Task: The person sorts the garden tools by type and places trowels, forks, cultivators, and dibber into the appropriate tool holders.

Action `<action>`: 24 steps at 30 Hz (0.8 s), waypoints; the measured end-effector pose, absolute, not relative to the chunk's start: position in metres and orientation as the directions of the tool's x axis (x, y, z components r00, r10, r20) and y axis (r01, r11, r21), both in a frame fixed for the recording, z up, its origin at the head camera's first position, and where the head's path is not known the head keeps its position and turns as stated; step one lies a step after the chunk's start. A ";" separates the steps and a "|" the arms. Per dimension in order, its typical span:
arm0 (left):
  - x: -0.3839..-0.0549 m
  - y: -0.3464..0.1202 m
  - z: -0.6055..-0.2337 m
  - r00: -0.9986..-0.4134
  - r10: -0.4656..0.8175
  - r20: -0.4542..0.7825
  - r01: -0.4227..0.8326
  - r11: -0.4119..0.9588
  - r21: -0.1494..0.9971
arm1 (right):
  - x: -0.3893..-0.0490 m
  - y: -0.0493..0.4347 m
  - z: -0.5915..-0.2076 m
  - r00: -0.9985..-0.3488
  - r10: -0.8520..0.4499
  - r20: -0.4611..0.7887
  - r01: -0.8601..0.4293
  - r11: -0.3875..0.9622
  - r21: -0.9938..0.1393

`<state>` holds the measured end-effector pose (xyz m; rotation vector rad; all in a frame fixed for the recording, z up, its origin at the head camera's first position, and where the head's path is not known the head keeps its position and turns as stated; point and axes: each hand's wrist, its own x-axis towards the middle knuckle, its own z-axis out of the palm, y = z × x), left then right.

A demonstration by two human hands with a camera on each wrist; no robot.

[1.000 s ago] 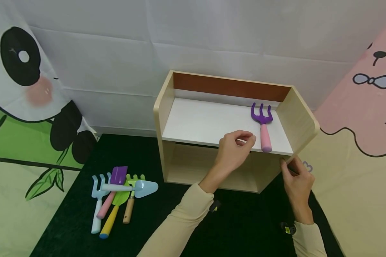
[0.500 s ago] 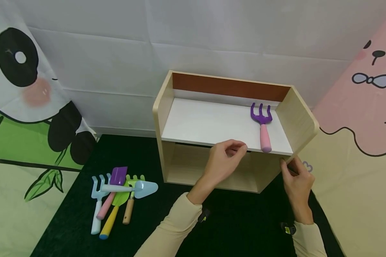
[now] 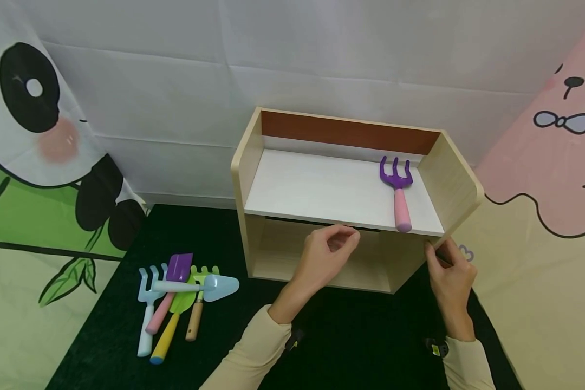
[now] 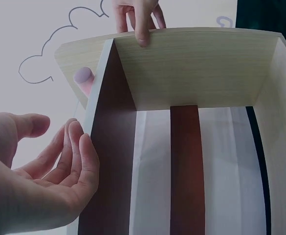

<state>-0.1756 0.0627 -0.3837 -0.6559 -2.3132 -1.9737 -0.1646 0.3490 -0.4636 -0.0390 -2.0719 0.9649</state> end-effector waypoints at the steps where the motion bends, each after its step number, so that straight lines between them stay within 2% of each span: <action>1: -0.175 0.061 -0.386 -0.910 0.297 0.290 0.334 0.108 0.936 | -0.165 0.349 -0.464 -0.656 0.345 0.672 -0.292 0.705 -0.647; 24: -0.167 0.020 -0.414 -0.915 0.336 0.225 0.298 0.184 0.937 | -0.164 0.348 -0.463 -0.653 0.345 0.674 -0.296 0.703 -0.647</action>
